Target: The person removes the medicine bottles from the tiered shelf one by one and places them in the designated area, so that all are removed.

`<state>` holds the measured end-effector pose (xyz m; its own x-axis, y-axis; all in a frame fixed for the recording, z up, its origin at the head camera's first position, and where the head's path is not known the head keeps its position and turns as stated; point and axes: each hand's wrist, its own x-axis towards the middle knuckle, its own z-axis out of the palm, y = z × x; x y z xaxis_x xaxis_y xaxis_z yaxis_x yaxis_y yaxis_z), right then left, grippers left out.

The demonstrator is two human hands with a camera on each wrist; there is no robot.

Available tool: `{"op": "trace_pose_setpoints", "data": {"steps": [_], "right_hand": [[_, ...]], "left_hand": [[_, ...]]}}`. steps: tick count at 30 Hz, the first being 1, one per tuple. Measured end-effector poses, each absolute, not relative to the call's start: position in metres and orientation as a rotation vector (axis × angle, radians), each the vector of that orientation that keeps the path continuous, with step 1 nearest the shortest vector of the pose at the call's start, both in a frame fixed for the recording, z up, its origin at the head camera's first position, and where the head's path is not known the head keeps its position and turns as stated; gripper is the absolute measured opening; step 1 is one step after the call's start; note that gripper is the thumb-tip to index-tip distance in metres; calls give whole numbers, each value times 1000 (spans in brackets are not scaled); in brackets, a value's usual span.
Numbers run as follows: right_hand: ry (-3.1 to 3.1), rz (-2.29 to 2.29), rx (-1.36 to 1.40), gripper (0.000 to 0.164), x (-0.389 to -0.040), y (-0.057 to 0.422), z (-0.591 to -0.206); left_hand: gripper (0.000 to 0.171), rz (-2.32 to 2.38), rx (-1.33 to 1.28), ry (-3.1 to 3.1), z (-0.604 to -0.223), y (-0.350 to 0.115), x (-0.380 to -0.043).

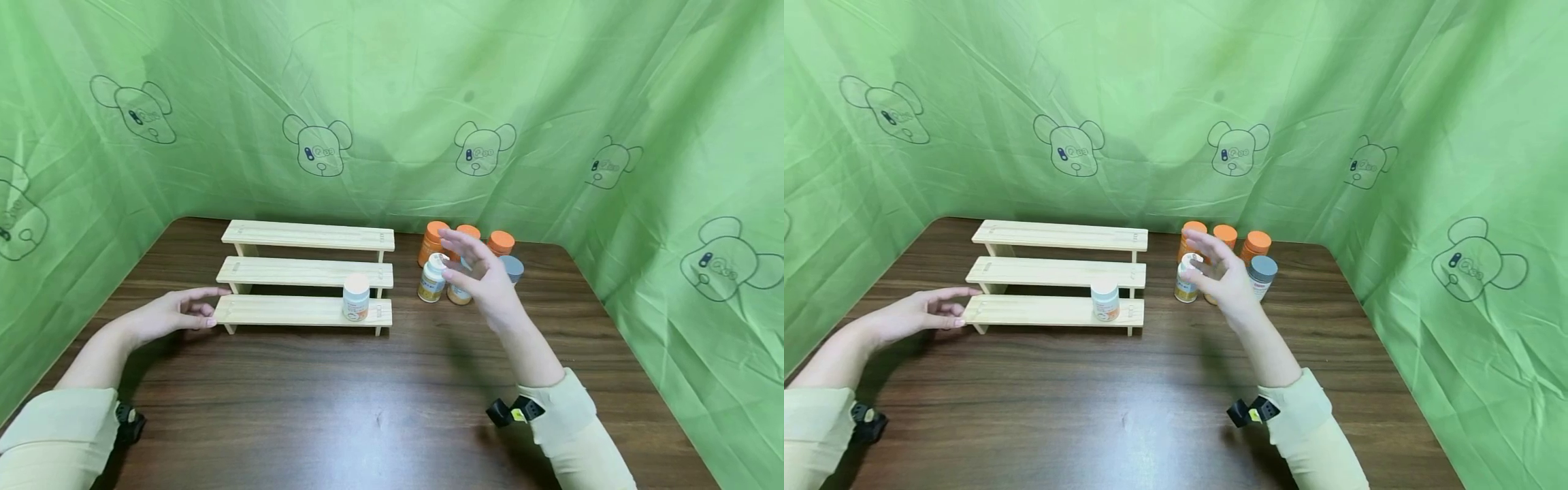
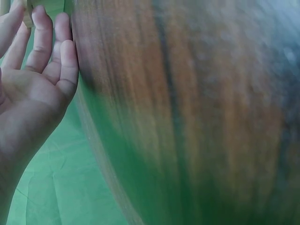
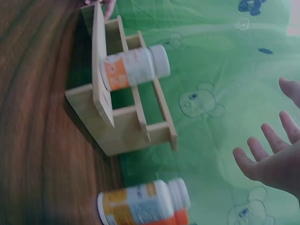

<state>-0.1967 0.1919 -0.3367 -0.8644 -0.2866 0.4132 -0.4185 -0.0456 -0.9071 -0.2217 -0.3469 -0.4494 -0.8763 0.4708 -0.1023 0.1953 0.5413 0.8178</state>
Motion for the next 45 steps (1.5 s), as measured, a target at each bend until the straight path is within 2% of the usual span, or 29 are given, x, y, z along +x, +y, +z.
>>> {"op": "trace_pose_setpoints", "data": {"steps": [8,19,45], "right_hand": [[-2096,2122,894,62,-198,165,-351],[-2277,2093,906,70,-202,133,-375],[-2483,2133,825,56,-231,89,-406]], "left_hand": [[61,1266,579,2459,-451,-349,-222],[62,1260,572,2469,-452,-349,-223],[64,1273,535,2457,-451,-348,-222]]}}
